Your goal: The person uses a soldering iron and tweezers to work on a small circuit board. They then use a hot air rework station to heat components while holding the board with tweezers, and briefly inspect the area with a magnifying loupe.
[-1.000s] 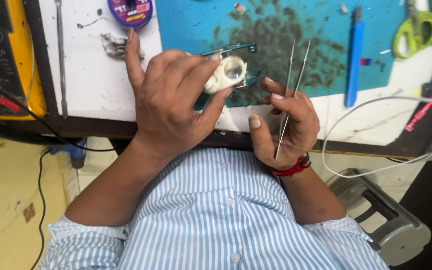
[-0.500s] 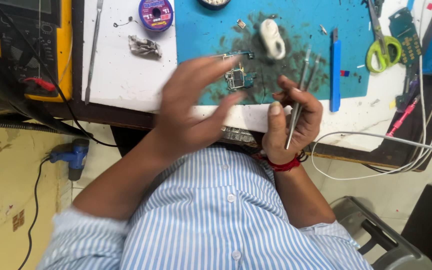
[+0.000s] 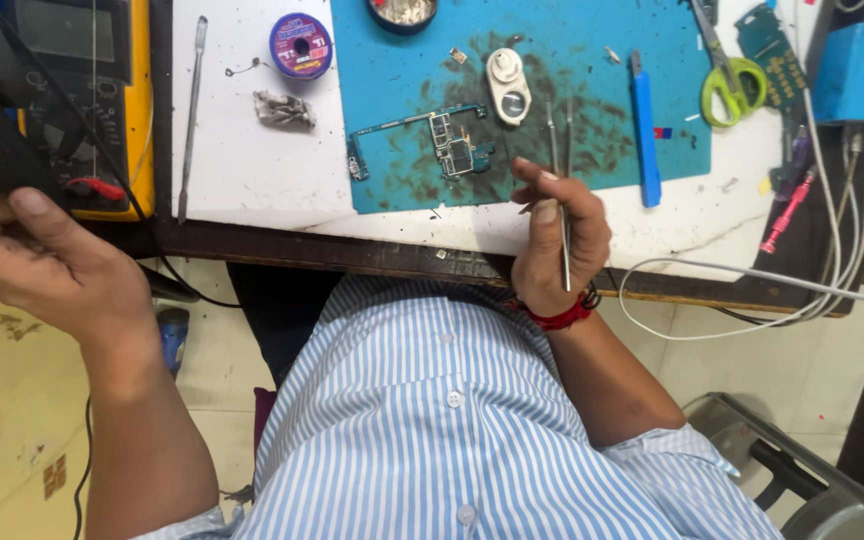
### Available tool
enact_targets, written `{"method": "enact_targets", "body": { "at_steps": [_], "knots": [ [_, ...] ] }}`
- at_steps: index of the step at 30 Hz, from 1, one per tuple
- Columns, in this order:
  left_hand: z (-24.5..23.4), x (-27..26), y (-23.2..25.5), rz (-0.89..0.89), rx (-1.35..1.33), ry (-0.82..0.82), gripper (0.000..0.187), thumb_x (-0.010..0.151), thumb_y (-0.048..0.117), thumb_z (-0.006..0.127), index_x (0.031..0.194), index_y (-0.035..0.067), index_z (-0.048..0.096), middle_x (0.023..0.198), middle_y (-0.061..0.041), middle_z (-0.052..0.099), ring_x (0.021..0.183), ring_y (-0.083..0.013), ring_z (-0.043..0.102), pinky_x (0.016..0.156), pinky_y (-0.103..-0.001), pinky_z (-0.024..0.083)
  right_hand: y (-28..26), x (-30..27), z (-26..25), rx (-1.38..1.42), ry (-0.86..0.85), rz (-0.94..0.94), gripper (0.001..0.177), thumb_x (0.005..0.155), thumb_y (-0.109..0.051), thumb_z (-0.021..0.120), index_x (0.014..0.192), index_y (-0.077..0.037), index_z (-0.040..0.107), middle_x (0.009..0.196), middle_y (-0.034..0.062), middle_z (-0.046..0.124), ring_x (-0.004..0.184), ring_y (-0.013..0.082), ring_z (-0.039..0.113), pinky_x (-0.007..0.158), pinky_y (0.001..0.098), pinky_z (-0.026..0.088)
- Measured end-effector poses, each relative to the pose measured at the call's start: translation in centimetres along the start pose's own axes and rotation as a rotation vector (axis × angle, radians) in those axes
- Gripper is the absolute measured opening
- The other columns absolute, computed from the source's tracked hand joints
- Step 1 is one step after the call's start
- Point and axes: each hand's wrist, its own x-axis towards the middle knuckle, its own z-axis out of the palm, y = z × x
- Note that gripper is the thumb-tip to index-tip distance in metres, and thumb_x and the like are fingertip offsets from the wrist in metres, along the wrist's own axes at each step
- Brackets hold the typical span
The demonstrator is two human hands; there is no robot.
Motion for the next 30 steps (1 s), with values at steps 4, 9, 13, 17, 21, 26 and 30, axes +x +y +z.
{"method": "enact_targets", "body": {
  "at_steps": [4,9,13,17,21,26,30],
  "knots": [
    [0.2,0.2,-0.4,-0.066,-0.074,-0.023,0.039,0.124,0.033,0.043,0.129,-0.006,0.047,0.107,-0.012,0.048,0.092,-0.0228,0.049,0.078,-0.034,0.041,-0.7,0.6,0.1,-0.112,-0.083,-0.114,0.02,0.113,-0.013,0.05,0.13,-0.004,0.057,0.122,0.0198,0.073,0.087,0.02,0.071,0.08,0.0302,0.058],
    [0.2,-0.4,-0.9,0.044,0.168,-0.007,0.032,0.124,0.03,0.04,0.118,-0.001,0.048,0.116,-0.015,0.046,0.107,-0.0219,0.05,0.094,-0.035,0.042,-1.0,1.0,0.0,-0.139,-0.101,-0.15,0.019,0.111,-0.01,0.053,0.128,-0.003,0.058,0.12,0.0195,0.073,0.092,0.0235,0.071,0.079,0.0317,0.059],
    [-0.2,1.5,0.8,0.115,0.186,0.09,0.033,0.123,0.026,0.037,0.112,-0.004,0.046,0.106,-0.014,0.048,0.098,-0.0219,0.05,0.088,-0.036,0.043,-1.2,1.2,0.0,-0.189,-0.135,-0.181,0.018,0.109,-0.007,0.055,0.125,-0.004,0.059,0.118,0.0191,0.074,0.09,0.0245,0.072,0.078,0.0325,0.058],
    [-1.0,4.0,3.3,-0.105,-0.081,0.049,0.042,0.122,0.023,0.04,0.086,0.001,0.037,0.076,-0.008,0.04,0.066,-0.0189,0.039,0.065,-0.036,0.034,-1.9,1.0,0.2,-0.229,-0.193,-0.235,0.019,0.105,-0.006,0.057,0.123,-0.005,0.06,0.117,0.0198,0.074,0.09,0.027,0.074,0.076,0.0345,0.058],
    [-0.2,4.2,4.0,-0.052,-0.209,0.141,0.039,0.124,0.021,0.044,0.092,0.001,0.036,0.081,-0.007,0.042,0.065,-0.0175,0.038,0.064,-0.034,0.034,-2.3,1.2,0.8,-0.279,-0.246,-0.34,0.021,0.099,-0.006,0.066,0.12,-0.004,0.061,0.114,0.0207,0.074,0.089,0.0287,0.075,0.075,0.0373,0.058],
    [0.6,3.3,2.8,-0.003,-0.189,0.147,0.029,0.122,0.023,0.044,0.106,-0.001,0.04,0.09,-0.01,0.048,0.074,-0.0171,0.046,0.069,-0.034,0.038,-2.5,1.0,0.9,-0.311,-0.258,-0.358,0.026,0.095,-0.005,0.072,0.118,-0.004,0.06,0.115,0.021,0.073,0.091,0.0309,0.076,0.078,0.0382,0.058],
    [0.9,4.1,1.2,0.019,-0.147,0.04,0.027,0.12,0.024,0.045,0.116,-0.003,0.043,0.097,-0.011,0.053,0.08,-0.0168,0.052,0.073,-0.034,0.041,-3.1,0.0,0.2,-0.321,-0.278,-0.344,0.025,0.096,-0.005,0.07,0.119,-0.003,0.06,0.115,0.0217,0.073,0.092,0.0321,0.075,0.08,0.0386,0.059]
  ]
}}
